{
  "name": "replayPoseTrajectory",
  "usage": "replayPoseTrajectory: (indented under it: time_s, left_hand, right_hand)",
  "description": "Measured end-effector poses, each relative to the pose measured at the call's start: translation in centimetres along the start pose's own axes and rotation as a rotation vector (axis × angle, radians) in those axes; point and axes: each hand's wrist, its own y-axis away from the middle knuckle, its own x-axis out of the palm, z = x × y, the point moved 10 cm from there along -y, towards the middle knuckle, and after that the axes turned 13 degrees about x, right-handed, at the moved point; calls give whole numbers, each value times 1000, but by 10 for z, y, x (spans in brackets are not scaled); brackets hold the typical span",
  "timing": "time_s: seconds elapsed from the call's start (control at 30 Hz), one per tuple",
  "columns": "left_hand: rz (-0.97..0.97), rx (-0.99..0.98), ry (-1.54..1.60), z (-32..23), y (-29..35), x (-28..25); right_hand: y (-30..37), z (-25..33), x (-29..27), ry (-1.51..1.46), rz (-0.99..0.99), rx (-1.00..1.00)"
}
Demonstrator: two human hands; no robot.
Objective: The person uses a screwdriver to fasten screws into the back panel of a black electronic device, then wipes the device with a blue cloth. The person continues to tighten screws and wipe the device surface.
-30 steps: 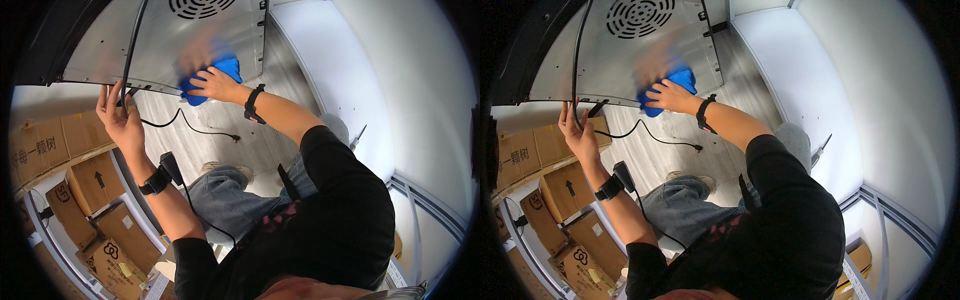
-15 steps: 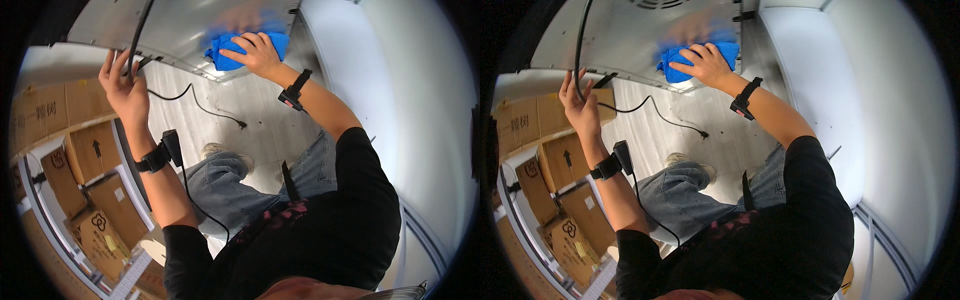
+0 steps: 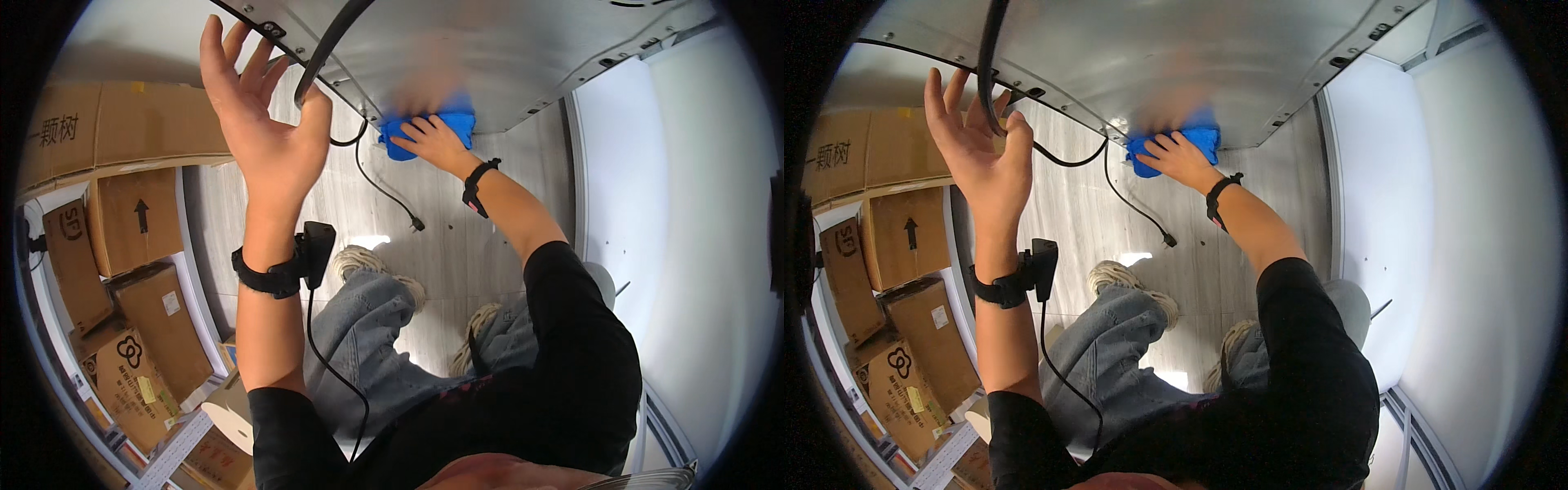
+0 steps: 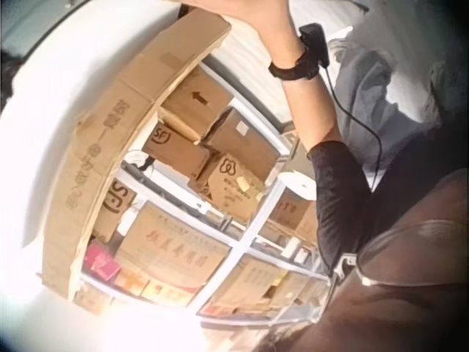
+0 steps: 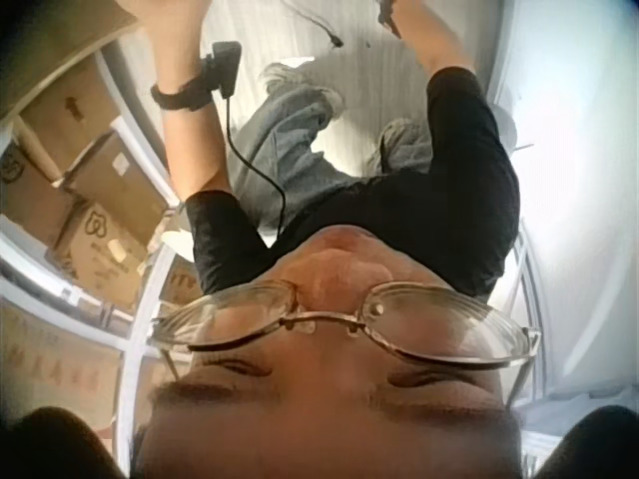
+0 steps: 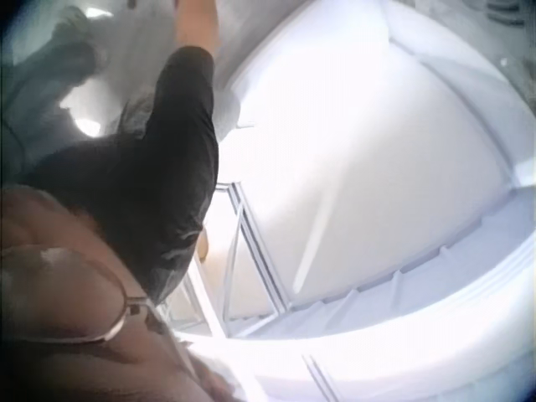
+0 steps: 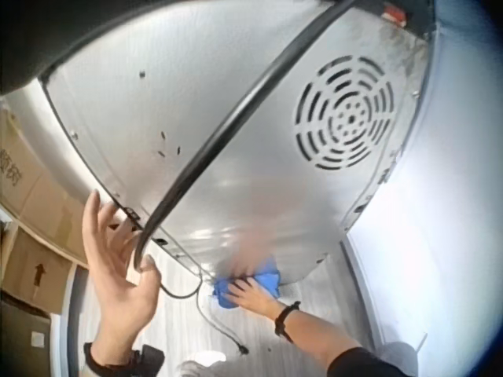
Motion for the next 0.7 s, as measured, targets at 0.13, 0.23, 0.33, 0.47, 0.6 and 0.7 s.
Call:
replayPoseTrajectory:
  time_s: [0.13, 0.23, 0.33, 0.47, 0.6, 0.7]
  left_hand:
    - [-17, -27, -23, 18, 18, 8]
    - [37, -151, -34, 37, 42, 12]
    - [64, -278, -108, 47, 61, 6]
    - [162, -361, -140, 60, 69, 12]
    - [316, -431, -217, 71, 80, 23]
    - [353, -437, -130, 75, 85, 38]
  right_hand:
    - [22, -6, 42, 72, 131, 8]
    - [42, -20, 57, 77, 186, 9]
    - [56, -41, 39, 104, 177, -30]
    - [51, -77, -45, 68, 18, 6]
    - [23, -94, -148, 45, -334, 60]
    - [19, -100, -187, 53, -487, 118]
